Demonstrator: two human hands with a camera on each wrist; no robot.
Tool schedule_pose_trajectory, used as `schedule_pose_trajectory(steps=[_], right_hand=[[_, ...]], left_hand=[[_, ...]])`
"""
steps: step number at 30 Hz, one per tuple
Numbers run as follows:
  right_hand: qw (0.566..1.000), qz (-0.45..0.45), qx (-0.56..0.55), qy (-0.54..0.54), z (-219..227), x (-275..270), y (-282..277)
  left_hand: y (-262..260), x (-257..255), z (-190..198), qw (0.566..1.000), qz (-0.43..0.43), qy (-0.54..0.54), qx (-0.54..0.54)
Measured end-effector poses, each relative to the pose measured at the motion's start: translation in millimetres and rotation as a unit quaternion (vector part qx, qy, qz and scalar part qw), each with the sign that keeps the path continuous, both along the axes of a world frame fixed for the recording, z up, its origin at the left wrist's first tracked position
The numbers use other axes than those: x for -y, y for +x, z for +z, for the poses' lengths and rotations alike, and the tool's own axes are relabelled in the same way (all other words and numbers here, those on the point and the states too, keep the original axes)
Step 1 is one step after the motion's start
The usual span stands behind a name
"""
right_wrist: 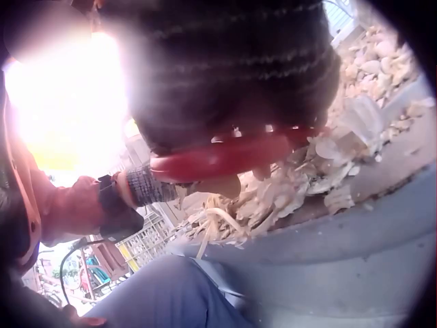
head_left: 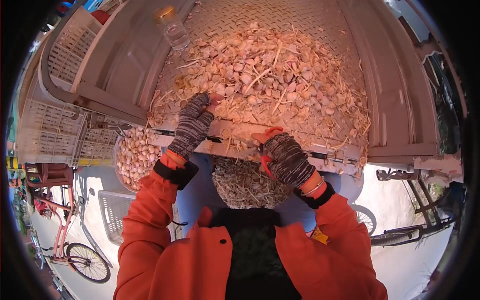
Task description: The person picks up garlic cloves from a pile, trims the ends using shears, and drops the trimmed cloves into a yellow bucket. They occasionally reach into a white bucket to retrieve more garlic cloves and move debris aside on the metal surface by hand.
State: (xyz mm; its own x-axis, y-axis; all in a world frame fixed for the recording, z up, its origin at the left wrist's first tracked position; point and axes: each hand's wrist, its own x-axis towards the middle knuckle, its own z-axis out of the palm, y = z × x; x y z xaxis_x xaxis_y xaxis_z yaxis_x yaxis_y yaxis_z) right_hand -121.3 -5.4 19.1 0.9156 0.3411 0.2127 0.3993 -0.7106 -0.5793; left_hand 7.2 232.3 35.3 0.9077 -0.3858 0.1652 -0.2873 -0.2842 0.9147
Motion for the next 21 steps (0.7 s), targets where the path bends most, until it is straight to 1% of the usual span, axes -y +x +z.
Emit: schedule_pose_trajectory(steps=[1,2,4,6,7,9,10,11,12,13,14,15,16,17,18,19,21], right_hand=[[0.999,-0.032,0.026,0.012,-0.9,3.2,-1.5],[0.999,-0.039,0.014,0.021,-4.6,6.8,1.8],[0.998,-0.039,-0.007,0.041,-10.0,10.4,10.8],[0.997,-0.055,-0.044,0.042,-9.1,9.2,7.3],[0.996,-0.054,-0.058,0.039,-10.0,8.4,2.1],[0.993,-0.062,-0.036,0.09,-7.3,9.4,6.2],[0.994,-0.05,-0.021,0.093,-4.3,10.8,7.0],[0.994,-0.051,-0.021,0.093,-12.9,12.8,4.7],[0.965,-0.094,-0.045,0.243,-19.1,13.1,4.4],[0.91,-0.134,-0.063,0.386,-21.1,16.8,4.1],[0.913,-0.143,-0.099,0.368,-17.1,28.5,-7.2],[0.914,-0.146,-0.096,0.366,-9.4,26.9,-17.7],[0.932,-0.151,-0.056,0.323,-2.6,25.0,-27.2],[0.947,-0.156,-0.013,0.279,2.8,23.0,-35.2],[0.94,-0.169,-0.006,0.296,-5.1,19.9,-43.0],[0.94,-0.169,0.002,0.295,-5.9,13.8,-49.8],[0.932,-0.183,-0.036,0.309,-7.5,-1.5,-59.5]], left_hand=[[8.0,9.8,-12.7,0.999,-0.037,-0.005,0.016],[9.0,13.6,-22.4,0.999,-0.045,-0.002,0.008],[-0.1,14.2,-13.4,0.999,-0.047,0.012,-0.004],[-28.5,11.8,-10.4,0.984,-0.119,0.123,0.058],[-45.1,11.4,-20.3,0.985,-0.119,0.119,0.043],[-65.1,11.8,-38.5,0.973,-0.127,0.087,0.171],[-75.5,14.7,-42.9,0.974,-0.104,0.117,0.165],[-80.1,17.1,-53.1,0.974,-0.105,0.116,0.165],[-81.5,21.6,-58.0,0.966,-0.096,0.153,0.183],[-79.6,25.6,-61.3,0.957,-0.086,0.19,0.203],[-78.8,28.6,-64.7,0.931,-0.072,0.277,0.225],[-79.1,34.6,-50.9,0.931,-0.074,0.274,0.229],[-77.9,41.9,-26.3,0.922,-0.104,0.338,0.159],[-76.5,47.5,-11.0,0.902,-0.132,0.4,0.09],[-76.4,50.5,-7.9,0.888,-0.135,0.429,0.096],[-75.5,52.1,-5.6,0.888,-0.134,0.427,0.103],[-75.0,51.8,-7.4,0.891,-0.119,0.438,0.003]])
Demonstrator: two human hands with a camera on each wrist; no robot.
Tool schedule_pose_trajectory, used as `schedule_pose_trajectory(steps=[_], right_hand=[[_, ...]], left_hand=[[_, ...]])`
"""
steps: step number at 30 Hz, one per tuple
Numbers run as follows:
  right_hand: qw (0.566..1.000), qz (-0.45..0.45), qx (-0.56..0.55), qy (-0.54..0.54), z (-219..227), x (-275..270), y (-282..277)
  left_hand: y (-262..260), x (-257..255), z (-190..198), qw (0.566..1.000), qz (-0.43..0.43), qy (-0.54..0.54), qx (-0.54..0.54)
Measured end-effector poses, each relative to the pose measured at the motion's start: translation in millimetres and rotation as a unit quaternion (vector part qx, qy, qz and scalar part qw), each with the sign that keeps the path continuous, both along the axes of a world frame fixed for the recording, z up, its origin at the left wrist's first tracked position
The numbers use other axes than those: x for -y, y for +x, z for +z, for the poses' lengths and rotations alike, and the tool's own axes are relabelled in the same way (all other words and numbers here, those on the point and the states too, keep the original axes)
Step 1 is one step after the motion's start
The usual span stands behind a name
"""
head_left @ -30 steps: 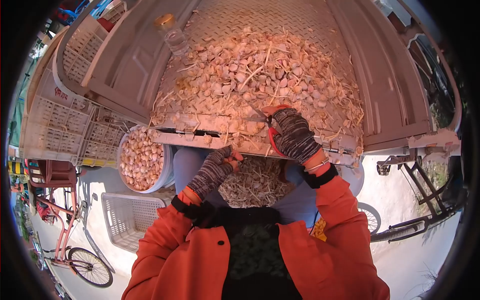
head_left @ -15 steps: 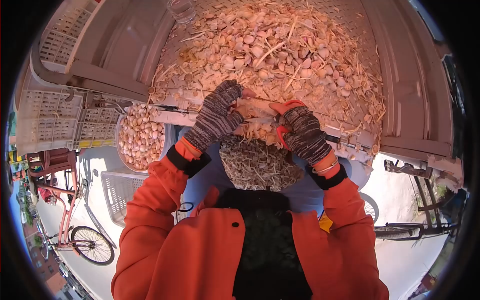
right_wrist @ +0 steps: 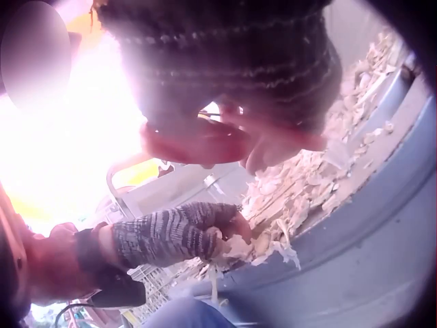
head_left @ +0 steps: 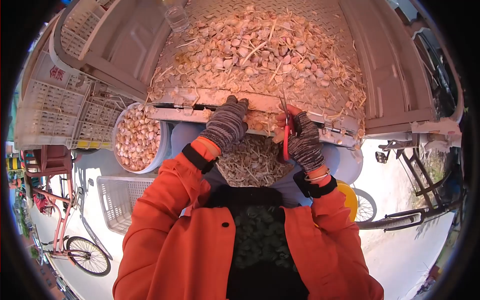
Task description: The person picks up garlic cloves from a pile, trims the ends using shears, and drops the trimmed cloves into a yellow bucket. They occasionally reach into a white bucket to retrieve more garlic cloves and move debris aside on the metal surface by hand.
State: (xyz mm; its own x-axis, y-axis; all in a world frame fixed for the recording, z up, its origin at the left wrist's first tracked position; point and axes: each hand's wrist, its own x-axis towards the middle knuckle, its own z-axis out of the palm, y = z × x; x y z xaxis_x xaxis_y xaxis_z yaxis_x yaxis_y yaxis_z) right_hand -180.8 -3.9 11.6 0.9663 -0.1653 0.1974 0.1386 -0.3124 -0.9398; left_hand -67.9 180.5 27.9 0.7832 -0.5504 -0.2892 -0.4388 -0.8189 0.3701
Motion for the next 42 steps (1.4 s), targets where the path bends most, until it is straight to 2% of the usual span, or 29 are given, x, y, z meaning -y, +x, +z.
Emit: schedule_pose_trajectory(steps=[1,2,3,5,6,8,10,13,15,16,17,18,21,22,23,24,26,28,30,32,34,35,36,37,38,39,40,41,42], right_hand=[[0.994,0.021,-0.037,0.102,-7.3,-5.7,-1.2],[0.994,0.021,-0.029,0.103,-12.1,-12.2,-4.8],[0.984,-0.006,-0.037,0.173,-11.7,-23.7,-8.9],[0.945,-0.046,-0.041,0.32,-11.3,-41.4,-12.5],[0.946,-0.047,-0.039,0.319,-6.9,-49.0,-13.3],[0.942,-0.048,-0.01,0.333,6.1,-61.7,-15.2],[0.948,-0.048,-0.003,0.313,5.3,-63.1,-19.5],[0.97,-0.04,0.02,0.24,5.2,-60.2,-23.0],[0.912,-0.022,-0.001,0.411,21.4,-63.9,-26.8],[0.911,-0.023,-0.004,0.411,16.6,-64.1,-27.4],[0.973,-0.047,0.036,0.221,8.6,-62.1,-26.4],[0.995,-0.069,0.075,0.021,7.7,-60.3,-24.3],[0.996,-0.031,0.015,0.08,11.6,-52.1,-22.0],[0.996,-0.031,0.012,0.077,6.7,-43.7,-23.4],[0.97,-0.02,-0.033,0.24,-1.3,-32.0,-27.1],[0.916,0.001,-0.075,0.395,-5.2,-23.7,-17.4],[0.927,0.087,-0.198,0.305,8.4,-21.4,-27.2],[0.988,0.124,-0.093,-0.01,-8.4,-23.6,-36.6],[0.993,0.059,-0.078,0.07,-18.0,-19.1,-12.9],[0.988,-0.011,-0.059,0.146,-15.6,-7.3,16.5],[0.993,-0.056,-0.057,-0.083,4.2,2.6,60.5],[0.993,-0.057,-0.055,-0.083,11.9,4.8,79.8],[0.991,-0.034,-0.07,-0.107,18.8,6.5,97.8],[0.987,-0.01,-0.086,-0.132,21.8,9.0,110.0],[0.987,-0.01,-0.087,-0.133,22.0,12.4,117.4],[0.989,-0.003,-0.069,-0.132,23.5,15.3,124.2],[0.99,0.005,-0.051,-0.132,26.7,17.1,129.4],[0.966,0.06,-0.086,-0.235,34.9,25.4,125.1],[0.966,0.06,-0.088,-0.236,32.3,30.9,118.6]], left_hand=[[-3.2,-7.6,-8.8,0.993,-0.026,-0.082,0.076],[-4.8,-13.9,-17.8,0.993,-0.027,-0.08,0.083],[-10.4,-17.1,-15.1,0.96,0.075,-0.254,-0.095],[-28.9,-21.9,-12.3,0.735,0.225,-0.51,-0.386],[-41.4,-20.6,-12.4,0.736,0.223,-0.51,-0.385],[-62.8,-14.7,-15.4,0.642,0.191,-0.636,-0.384],[-70.8,-14.3,-12.8,0.652,0.163,-0.641,-0.369],[-83.0,-17.1,18.1,0.789,0.086,-0.571,-0.208],[-85.6,-21.8,14.4,0.776,0.079,-0.577,-0.243],[-86.9,-23.3,11.6,0.761,0.07,-0.581,-0.279],[-86.6,-23.2,9.3,0.771,0.077,-0.579,-0.252],[-85.4,-22.7,8.3,0.77,0.077,-0.58,-0.254],[-82.7,-22.1,1.9,0.764,0.135,-0.546,-0.316],[-83.4,-22.6,-3.0,0.688,0.167,-0.595,-0.381],[-80.9,-23.8,-7.5,0.604,0.195,-0.635,-0.44],[-63.7,-30.5,-12.5,0.602,0.198,-0.641,-0.433],[-41.1,-47.2,-20.6,0.493,0.252,-0.641,-0.531],[-23.8,-46.2,-18.1,0.475,0.248,-0.655,-0.532],[-5.0,-44.8,-18.0,0.421,0.285,-0.647,-0.568],[25.6,-36.6,-29.0,0.45,0.295,-0.646,-0.542],[57.4,-22.8,-25.5,0.699,0.228,-0.551,-0.394],[70.8,-12.8,-17.1,0.811,0.175,-0.5,-0.249],[84.5,-2.7,-16.4,0.811,0.175,-0.501,-0.248],[97.1,6.8,-18.2,0.92,0.1,-0.367,-0.093],[104.0,12.5,-20.7,0.975,0.018,-0.212,0.067],[105.1,15.0,-23.8,0.947,-0.062,-0.207,0.238],[108.5,17.7,-26.5,0.946,-0.059,-0.211,0.239],[111.8,20.9,-29.7,0.963,-0.045,-0.199,0.174],[111.8,22.8,-26.5,0.976,-0.032,-0.187,0.105]])
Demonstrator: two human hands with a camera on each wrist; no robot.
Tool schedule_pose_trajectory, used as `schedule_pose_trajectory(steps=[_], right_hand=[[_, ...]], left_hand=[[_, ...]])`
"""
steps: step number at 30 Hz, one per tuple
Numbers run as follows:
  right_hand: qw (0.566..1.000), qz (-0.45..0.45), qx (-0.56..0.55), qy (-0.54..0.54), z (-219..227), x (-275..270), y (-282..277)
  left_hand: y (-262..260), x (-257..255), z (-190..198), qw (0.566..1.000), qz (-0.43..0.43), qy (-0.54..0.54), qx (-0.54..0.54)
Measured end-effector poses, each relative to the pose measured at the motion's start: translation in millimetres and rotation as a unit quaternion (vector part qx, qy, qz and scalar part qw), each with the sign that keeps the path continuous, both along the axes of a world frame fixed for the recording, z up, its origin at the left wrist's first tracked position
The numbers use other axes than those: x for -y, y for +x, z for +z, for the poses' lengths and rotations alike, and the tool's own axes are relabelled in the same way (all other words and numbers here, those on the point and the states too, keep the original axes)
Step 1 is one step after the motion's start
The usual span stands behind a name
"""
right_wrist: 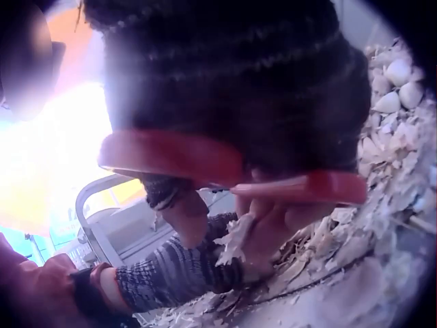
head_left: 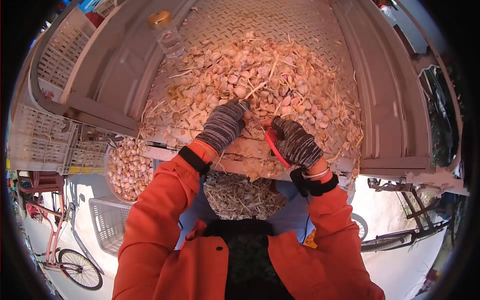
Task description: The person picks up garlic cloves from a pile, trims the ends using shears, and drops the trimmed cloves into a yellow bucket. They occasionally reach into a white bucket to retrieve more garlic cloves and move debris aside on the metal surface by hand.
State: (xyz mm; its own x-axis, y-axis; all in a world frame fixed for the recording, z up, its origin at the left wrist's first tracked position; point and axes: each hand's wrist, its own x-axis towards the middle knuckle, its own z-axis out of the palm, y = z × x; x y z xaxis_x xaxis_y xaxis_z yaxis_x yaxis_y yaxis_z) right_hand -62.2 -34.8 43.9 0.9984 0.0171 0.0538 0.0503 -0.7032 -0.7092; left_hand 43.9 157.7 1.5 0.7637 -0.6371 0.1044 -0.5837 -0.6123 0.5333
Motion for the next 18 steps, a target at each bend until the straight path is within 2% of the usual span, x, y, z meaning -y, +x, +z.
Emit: schedule_pose_trajectory(steps=[1,2,3,4,5,6,7,8,9,10,11,12,13,14,16,18], right_hand=[[0.993,0.0,-0.041,0.115,-3.5,4.3,-7.1],[0.971,0.001,-0.081,0.226,-4.7,5.9,-9.3],[0.962,-0.054,-0.097,0.249,5.5,4.3,-8.2],[0.962,-0.055,-0.096,0.249,-4.8,5.5,-4.4],[0.97,-0.07,-0.027,0.23,-23.4,8.8,3.0],[0.973,-0.084,0.045,0.209,-24.8,6.7,9.2],[0.957,-0.047,0.052,0.28,-25.6,2.9,10.7],[0.957,-0.044,0.056,0.282,-26.9,-3.7,14.1],[0.932,-0.026,0.063,0.356,-27.5,-12.0,17.6],[0.901,-0.006,0.067,0.428,-27.0,-20.7,19.2],[0.907,0.008,0.103,0.408,-26.2,-31.0,19.9],[0.907,0.011,0.108,0.408,-26.5,-40.8,19.5],[0.933,-0.02,0.131,0.335,-30.0,-49.3,15.9],[0.953,-0.055,0.151,0.258,-33.2,-56.3,9.0],[0.951,-0.072,0.154,0.259,-11.7,-65.0,-12.3],[0.947,-0.048,0.214,0.233,-3.6,-66.5,-28.4]], left_hand=[[1.6,-3.8,-2.8,0.998,-0.014,-0.028,0.055],[2.2,-3.8,-2.1,0.998,-0.01,-0.031,0.053],[1.3,-2.3,9.7,0.999,0.004,-0.033,0.01],[0.8,-2.0,16.8,0.999,0.015,-0.032,-0.033],[5.1,-8.5,8.5,0.996,-0.019,-0.079,0.031],[4.0,-12.3,12.5,0.996,-0.019,-0.079,0.037],[-0.9,-17.2,15.9,0.98,0.002,-0.165,-0.108],[-7.3,-22.4,18.9,0.937,0.023,-0.245,-0.25],[-14.2,-25.9,21.3,0.938,0.024,-0.243,-0.246],[-22.5,-27.3,22.8,0.876,0.048,-0.323,-0.356],[-30.1,-26.8,24.3,0.793,0.069,-0.396,-0.457],[-37.0,-25.9,25.6,0.694,0.085,-0.46,-0.547],[-46.0,-23.4,26.0,0.66,0.107,-0.49,-0.56],[-55.4,-20.5,25.9,0.661,0.103,-0.49,-0.56],[-76.1,-15.6,32.6,0.613,0.086,-0.554,-0.556],[-91.8,-18.2,42.5,0.616,0.089,-0.554,-0.552]])
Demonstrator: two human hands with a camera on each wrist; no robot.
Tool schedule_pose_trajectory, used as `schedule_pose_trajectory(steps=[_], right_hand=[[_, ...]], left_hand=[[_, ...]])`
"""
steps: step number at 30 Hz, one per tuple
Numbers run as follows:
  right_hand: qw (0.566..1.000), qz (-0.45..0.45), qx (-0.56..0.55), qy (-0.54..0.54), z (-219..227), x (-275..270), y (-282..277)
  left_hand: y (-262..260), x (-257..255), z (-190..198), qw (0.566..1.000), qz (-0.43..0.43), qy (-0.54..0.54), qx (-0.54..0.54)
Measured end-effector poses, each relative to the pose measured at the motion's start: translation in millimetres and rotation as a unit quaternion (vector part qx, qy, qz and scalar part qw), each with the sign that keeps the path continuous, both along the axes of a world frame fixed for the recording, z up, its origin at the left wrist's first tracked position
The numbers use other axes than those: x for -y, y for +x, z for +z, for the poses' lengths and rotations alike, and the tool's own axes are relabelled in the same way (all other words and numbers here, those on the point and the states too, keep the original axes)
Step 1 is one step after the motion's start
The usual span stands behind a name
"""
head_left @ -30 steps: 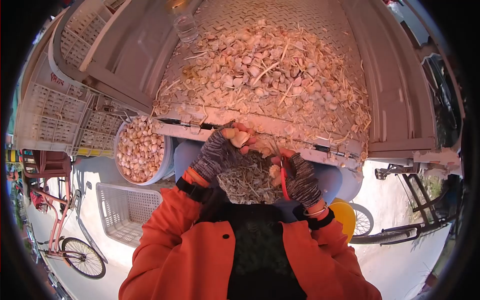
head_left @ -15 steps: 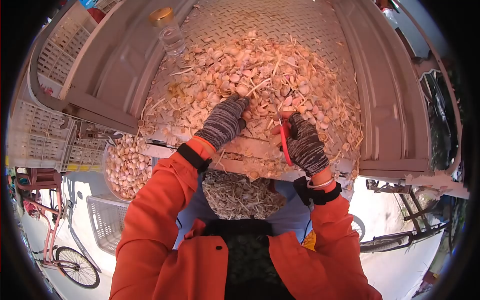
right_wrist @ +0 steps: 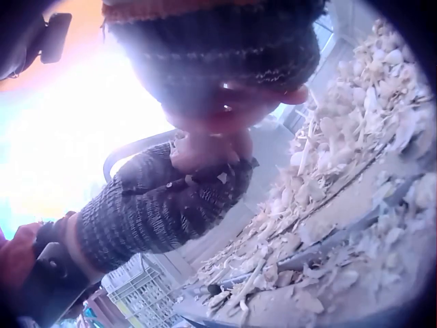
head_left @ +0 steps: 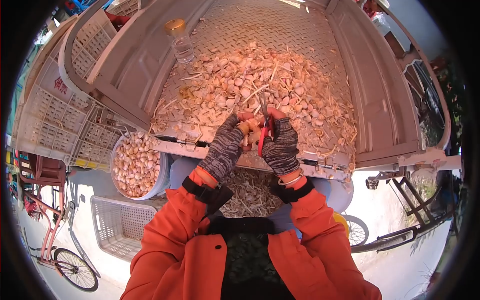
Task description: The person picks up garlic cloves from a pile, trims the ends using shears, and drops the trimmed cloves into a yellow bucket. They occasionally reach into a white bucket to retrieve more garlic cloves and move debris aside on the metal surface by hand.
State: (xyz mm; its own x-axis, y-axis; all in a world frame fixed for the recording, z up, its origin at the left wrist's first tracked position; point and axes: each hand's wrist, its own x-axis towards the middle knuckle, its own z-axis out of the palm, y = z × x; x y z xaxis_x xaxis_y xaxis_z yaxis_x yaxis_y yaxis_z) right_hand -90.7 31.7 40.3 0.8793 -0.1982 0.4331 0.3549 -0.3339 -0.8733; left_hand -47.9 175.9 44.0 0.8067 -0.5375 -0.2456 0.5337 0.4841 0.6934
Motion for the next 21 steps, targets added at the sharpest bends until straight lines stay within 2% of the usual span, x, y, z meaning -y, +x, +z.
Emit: schedule_pose_trajectory(steps=[2,4,6,7,8,9,10,11,12,13,14,15,18,19,20,21], right_hand=[[1.0,0.0,0.0,-0.022,13.0,-1.3,-12.2],[1.0,0.014,0.001,0.009,17.5,-4.7,-17.0],[0.999,0.007,-0.006,0.039,20.0,-8.7,-26.7],[0.997,-0.003,-0.013,0.071,20.9,-10.3,-31.9],[0.994,-0.013,-0.021,0.103,22.1,-11.4,-36.8],[0.996,-0.054,-0.07,0.013,28.0,-9.5,-48.8],[0.994,-0.059,-0.077,-0.054,42.8,-13.5,-63.2],[0.992,-0.048,-0.038,-0.109,41.0,-14.5,-73.8],[0.986,-0.037,-0.001,-0.163,38.8,-15.2,-81.2],[0.987,-0.035,-0.003,-0.16,34.2,-15.7,-83.8],[0.973,-0.028,0.0,-0.23,27.2,-15.1,-86.4],[0.953,-0.022,0.001,-0.301,23.6,-14.9,-89.8],[0.946,-0.033,0.019,-0.321,20.8,-15.6,-91.8],[0.953,-0.022,-0.032,-0.301,23.3,-15.6,-91.7],[0.953,-0.024,-0.033,-0.3,26.2,-17.1,-92.0],[0.959,-0.009,-0.069,-0.277,29.1,-18.8,-91.9]], left_hand=[[-12.1,-3.0,7.2,0.986,0.02,0.129,0.108],[-20.5,-8.4,8.5,0.978,0.032,0.142,0.146],[-29.5,-14.9,12.4,0.956,0.059,0.202,0.205],[-38.2,-15.8,17.4,0.962,0.082,0.157,0.209],[-42.5,-17.8,18.7,0.961,0.086,0.157,0.211],[-45.4,-20.9,19.4,0.987,0.099,0.074,0.103],[-47.8,-24.9,19.3,0.994,0.11,-0.01,-0.007],[-51.3,-29.3,17.3,0.986,0.103,-0.101,-0.08],[-58.1,-32.6,14.5,0.986,0.109,-0.098,-0.081],[-66.1,-34.4,11.4,0.98,0.06,-0.164,-0.097],[-72.4,-35.0,9.2,0.967,0.009,-0.229,-0.113],[-76.9,-34.6,10.6,0.977,0.035,-0.177,-0.112],[-78.4,-33.5,3.2,0.976,0.024,-0.191,-0.099],[-77.3,-33.0,4.1,0.98,0.049,-0.177,-0.077],[-77.4,-34.1,5.7,0.98,0.047,-0.176,-0.078],[-77.5,-34.8,9.2,0.987,0.066,-0.135,-0.065]])
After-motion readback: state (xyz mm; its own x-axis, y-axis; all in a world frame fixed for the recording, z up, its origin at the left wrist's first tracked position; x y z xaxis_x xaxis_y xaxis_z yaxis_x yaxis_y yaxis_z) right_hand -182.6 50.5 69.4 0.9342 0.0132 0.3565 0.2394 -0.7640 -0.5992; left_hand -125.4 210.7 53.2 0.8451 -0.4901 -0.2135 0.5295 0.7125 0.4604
